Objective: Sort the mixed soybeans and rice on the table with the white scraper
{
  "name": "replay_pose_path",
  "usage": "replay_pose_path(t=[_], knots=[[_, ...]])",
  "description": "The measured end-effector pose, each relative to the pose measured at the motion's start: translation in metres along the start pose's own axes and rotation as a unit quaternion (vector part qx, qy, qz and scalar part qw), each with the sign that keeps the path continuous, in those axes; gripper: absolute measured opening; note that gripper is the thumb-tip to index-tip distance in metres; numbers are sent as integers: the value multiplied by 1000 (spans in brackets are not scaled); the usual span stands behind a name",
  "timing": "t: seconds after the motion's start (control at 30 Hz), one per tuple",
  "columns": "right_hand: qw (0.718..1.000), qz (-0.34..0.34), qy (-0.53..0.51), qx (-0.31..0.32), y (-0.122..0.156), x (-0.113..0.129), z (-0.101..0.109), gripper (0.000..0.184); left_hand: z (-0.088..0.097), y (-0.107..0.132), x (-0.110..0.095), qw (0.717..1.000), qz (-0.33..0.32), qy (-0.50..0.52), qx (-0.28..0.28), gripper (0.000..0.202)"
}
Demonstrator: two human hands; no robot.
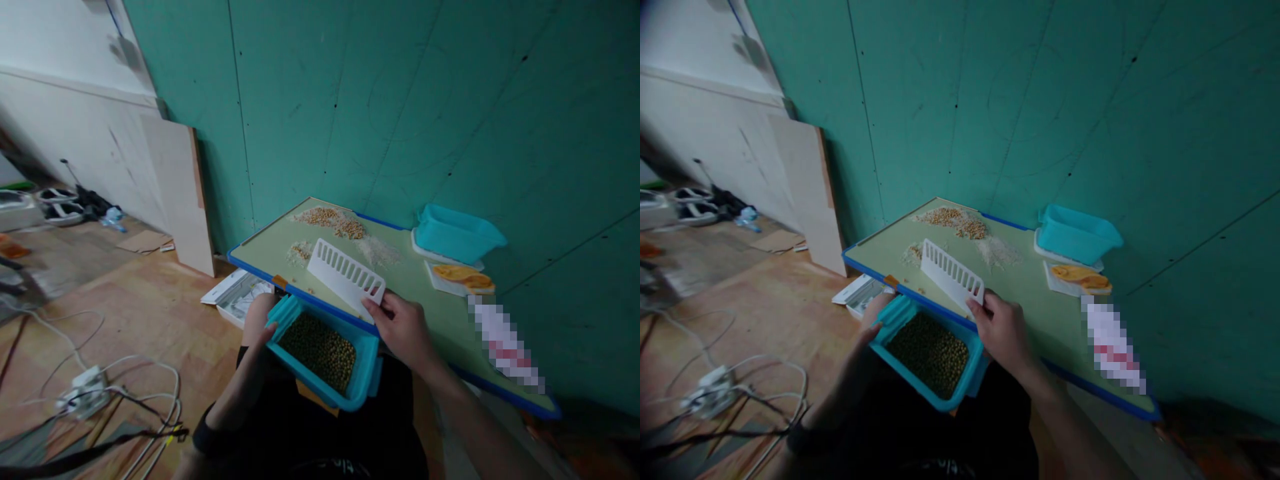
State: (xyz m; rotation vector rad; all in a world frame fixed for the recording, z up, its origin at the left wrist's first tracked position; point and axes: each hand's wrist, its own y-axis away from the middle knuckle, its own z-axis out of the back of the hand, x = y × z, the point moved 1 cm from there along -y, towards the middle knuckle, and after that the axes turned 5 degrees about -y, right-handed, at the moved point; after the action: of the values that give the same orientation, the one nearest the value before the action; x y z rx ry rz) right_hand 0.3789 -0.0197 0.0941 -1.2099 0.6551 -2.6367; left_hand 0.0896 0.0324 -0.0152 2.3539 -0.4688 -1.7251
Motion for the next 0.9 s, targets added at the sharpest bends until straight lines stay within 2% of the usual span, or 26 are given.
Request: replay_pose_path(t=[0.13, 0.23, 0.33, 0.43, 0.6, 0.67, 0.83, 0.9], knots=[[984, 66, 137, -94, 37, 4, 13, 30, -7, -35, -3, 1000, -10, -19, -9, 42], [961, 109, 213, -139, 64, 9, 25, 31, -7, -44, -2, 1000, -13, -26, -6, 35], [948, 153, 241, -138, 82, 18, 34, 29, -6, -43, 1, 999, -19, -28, -3, 36], [954, 164, 221, -117, 89, 26, 37, 27, -6, -41, 2, 1000, -22, -15, -1, 35], [974, 101, 180, -96, 85, 27, 28, 29, -7, -42, 0, 1000, -8, 7, -3, 31], [979, 75, 165, -94, 76, 24, 21, 31, -4, -35, 0, 1000, 1, 14, -8, 36], [980, 117, 141, -79, 37, 15, 4, 34, 19, 16, 3, 999, 30, 44, -11, 71], [977, 143, 144, -58, 22, 14, -4, 33, 32, 33, 2, 996, 64, 60, 7, 77]])
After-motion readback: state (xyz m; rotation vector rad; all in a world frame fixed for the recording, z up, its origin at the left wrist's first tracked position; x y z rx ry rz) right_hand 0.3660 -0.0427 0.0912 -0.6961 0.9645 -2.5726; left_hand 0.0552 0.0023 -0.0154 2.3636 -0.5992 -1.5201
